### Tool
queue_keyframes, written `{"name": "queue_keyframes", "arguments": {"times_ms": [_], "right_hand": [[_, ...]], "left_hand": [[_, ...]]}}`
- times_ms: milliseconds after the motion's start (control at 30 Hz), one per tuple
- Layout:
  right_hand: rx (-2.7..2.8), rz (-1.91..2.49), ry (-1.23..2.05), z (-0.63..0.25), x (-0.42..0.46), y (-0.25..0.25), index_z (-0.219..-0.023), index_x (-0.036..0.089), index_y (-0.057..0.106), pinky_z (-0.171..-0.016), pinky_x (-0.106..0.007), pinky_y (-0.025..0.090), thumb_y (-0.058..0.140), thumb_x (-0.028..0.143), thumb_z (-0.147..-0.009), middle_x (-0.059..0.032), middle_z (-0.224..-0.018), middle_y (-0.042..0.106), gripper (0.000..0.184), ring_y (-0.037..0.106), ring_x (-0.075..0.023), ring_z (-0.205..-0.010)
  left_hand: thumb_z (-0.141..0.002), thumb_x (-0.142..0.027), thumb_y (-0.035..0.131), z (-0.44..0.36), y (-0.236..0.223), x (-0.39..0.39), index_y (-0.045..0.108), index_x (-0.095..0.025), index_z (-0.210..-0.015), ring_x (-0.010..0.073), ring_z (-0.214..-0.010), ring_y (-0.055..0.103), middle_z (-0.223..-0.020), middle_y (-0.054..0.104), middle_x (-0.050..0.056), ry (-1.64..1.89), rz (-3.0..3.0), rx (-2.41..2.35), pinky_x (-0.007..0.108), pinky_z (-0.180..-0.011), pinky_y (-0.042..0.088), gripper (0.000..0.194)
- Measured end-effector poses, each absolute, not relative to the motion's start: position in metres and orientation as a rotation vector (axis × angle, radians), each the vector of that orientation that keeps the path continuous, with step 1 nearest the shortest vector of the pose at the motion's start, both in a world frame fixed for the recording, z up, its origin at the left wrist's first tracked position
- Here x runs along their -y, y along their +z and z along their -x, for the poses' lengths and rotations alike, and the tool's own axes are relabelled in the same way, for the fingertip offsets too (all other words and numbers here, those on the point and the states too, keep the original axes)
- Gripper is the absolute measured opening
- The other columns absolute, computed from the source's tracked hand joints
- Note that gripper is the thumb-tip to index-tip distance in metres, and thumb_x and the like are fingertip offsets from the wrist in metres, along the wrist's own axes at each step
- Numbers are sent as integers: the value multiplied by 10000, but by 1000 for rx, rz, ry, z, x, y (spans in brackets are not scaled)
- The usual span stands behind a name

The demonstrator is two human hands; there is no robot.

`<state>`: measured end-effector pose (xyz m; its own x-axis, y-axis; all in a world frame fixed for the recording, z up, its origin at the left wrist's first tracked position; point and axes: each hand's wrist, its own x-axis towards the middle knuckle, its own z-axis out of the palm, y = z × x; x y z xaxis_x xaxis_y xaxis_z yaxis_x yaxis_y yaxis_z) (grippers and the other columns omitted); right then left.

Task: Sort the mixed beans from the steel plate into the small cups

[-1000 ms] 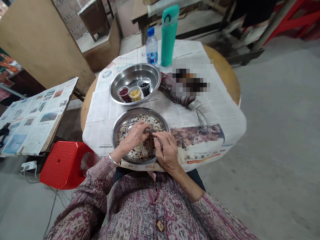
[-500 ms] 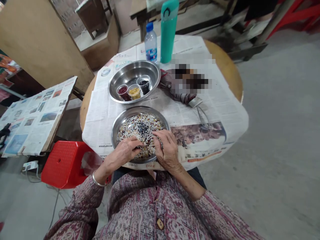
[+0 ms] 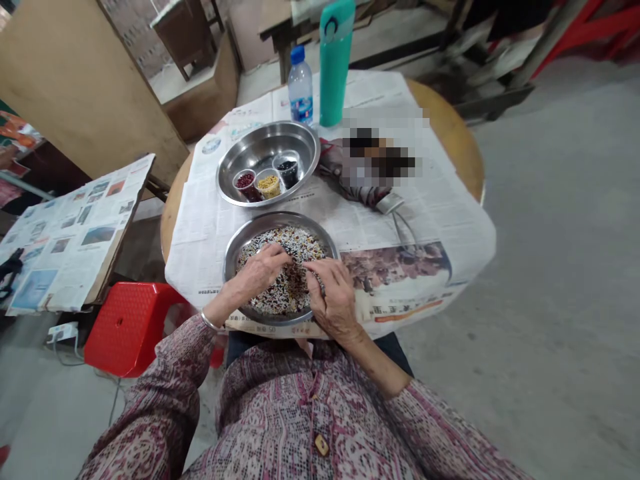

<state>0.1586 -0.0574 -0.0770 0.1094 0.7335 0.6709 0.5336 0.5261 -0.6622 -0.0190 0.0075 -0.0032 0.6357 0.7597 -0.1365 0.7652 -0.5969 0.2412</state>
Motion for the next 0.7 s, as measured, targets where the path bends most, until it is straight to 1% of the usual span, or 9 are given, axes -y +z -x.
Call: {"name": "queue_keyframes", "arguments": {"times_ms": [100, 200, 267, 333, 400, 467, 500, 567, 700], "right_hand": [[1545, 1131, 216, -158, 58, -77, -1128, 243, 692, -946, -443, 542, 548, 197, -974, -75, -1032, 742, 216, 678, -241, -1010], [1542, 1146, 228, -158, 58, -77, -1122, 249, 697, -951, -452, 542, 552, 206, -973, -75, -1031, 744, 212, 678, -247, -1014], [1543, 1141, 222, -158, 58, -77, -1127, 249, 696, -955, -451, 538, 556, 203, -971, -77, -1037, 744, 214, 673, -246, -1016], [1544, 1133, 222, -159, 58, -77, -1136, 252, 695, -954, -450, 536, 558, 201, -969, -77, -1040, 744, 221, 673, -246, -1015], [1545, 1131, 233, -159, 58, -78, -1141, 258, 698, -957, -453, 535, 560, 200, -965, -73, -1040, 745, 231, 678, -247, -1012], [1546, 1134, 242, -160, 58, -77, -1134, 261, 703, -956, -454, 535, 562, 200, -961, -69, -1036, 747, 231, 682, -247, -1005], [1547, 1137, 244, -160, 58, -77, -1128, 260, 704, -954, -454, 535, 562, 200, -960, -69, -1033, 747, 228, 682, -248, -1003], [1551, 1145, 243, -160, 58, -77, -1118, 256, 703, -949, -452, 535, 559, 201, -961, -70, -1026, 745, 220, 680, -247, -1000], [1562, 1139, 222, -160, 58, -77, -1124, 250, 695, -940, -445, 536, 553, 197, -968, -75, -1036, 743, 218, 677, -244, -998]], "left_hand": [[-1010, -54, 379, 33, -5, -17, 677, -171, -1139, 195, -1074, 587, -1120, 634, 85, 68, -2508, -1464, 360, -1029, 509, 346], [-998, -49, 393, 50, -2, -12, 675, -174, -1106, 200, -1022, 607, -1074, 637, 83, 89, -2416, -1673, 371, -986, 528, 327], [-1002, -66, 415, 59, 1, 0, 668, -170, -1069, 192, -992, 619, -1046, 637, 76, 91, -2353, -1717, 370, -988, 529, 282], [-1015, -134, 477, 65, 5, 16, 652, -174, -1036, 189, -987, 624, -1030, 629, 64, 118, -2303, -1693, 377, -997, 527, 180], [-996, -232, 589, 67, 8, 31, 629, -184, -1043, 197, -1017, 621, -1049, 615, 54, 161, -2270, -1614, 389, -1005, 527, 78], [-946, -283, 686, 63, 10, 44, 607, -198, -1097, 206, -1057, 611, -1090, 598, 50, 189, -2248, -1495, 390, -1009, 528, 190], [-934, -282, 704, 58, 10, 48, 595, -206, -1130, 206, -1073, 606, -1114, 590, 50, 196, -2242, -1435, 386, -1013, 528, 237], [-946, -238, 673, 46, 7, 49, 577, -217, -1182, 201, -1090, 598, -1151, 579, 53, 197, -2246, -1352, 377, -1020, 528, 255], [-976, -99, 518, 16, -4, 31, 578, -198, -1223, 194, -1114, 591, -1179, 580, 72, 173, -2337, -1260, 365, -1042, 522, 272]]}}
